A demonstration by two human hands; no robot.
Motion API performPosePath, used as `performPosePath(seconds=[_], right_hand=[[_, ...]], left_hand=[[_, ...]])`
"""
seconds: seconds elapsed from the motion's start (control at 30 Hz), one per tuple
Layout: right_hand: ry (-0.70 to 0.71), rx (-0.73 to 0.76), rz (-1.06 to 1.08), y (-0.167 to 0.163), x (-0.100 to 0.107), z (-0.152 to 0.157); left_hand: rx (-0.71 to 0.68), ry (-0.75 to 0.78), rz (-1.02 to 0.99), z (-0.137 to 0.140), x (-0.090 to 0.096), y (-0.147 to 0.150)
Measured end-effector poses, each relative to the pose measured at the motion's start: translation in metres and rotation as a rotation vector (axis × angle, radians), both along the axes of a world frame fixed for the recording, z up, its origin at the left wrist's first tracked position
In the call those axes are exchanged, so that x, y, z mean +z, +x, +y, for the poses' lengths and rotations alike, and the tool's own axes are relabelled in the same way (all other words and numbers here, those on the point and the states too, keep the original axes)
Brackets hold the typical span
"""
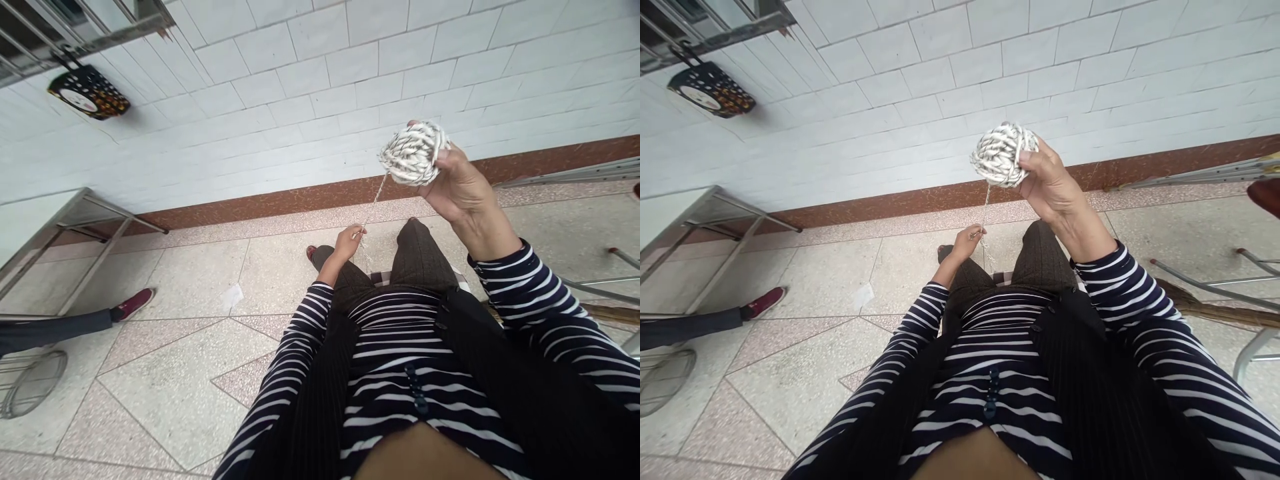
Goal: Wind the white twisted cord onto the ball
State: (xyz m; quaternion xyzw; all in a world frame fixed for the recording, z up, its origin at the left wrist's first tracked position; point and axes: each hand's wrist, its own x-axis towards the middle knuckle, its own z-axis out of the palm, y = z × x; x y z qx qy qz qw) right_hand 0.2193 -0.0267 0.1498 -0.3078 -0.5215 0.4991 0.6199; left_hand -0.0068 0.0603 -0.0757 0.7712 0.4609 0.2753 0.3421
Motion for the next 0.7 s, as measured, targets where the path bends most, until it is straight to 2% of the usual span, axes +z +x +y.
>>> performPosePath(seconds=[0.07, 0.17, 0.27, 0.37, 0.5, 0.6, 0.7], right_hand=[[-0.017, 0.025, -0.008, -0.003, -0.001, -0.002], [-0.053, 0.047, -0.004, -0.003, -0.007, -0.003], [-0.100, 0.038, 0.022, 0.000, -0.015, -0.002], [-0.146, -0.003, 0.045, 0.005, -0.025, -0.001], [-0.212, -0.055, 0.011, 0.005, -0.041, -0.001], [-0.245, -0.045, -0.001, 0.000, -0.050, -0.002], [-0.264, -0.038, 0.001, -0.006, -0.055, -0.001]], left_hand=[[-0.025, 0.041, 0.013, 0.002, -0.004, 0.001], [-0.072, -0.010, 0.058, 0.002, -0.014, 0.004], [-0.043, -0.076, 0.086, -0.004, -0.025, 0.005], [-0.031, -0.072, 0.068, -0.012, -0.028, 0.006], [-0.076, -0.136, -0.070, -0.019, -0.013, 0.017], [-0.143, -0.171, -0.265, -0.021, 0.007, 0.035], [-0.124, -0.122, -0.414, -0.027, 0.032, 0.054]])
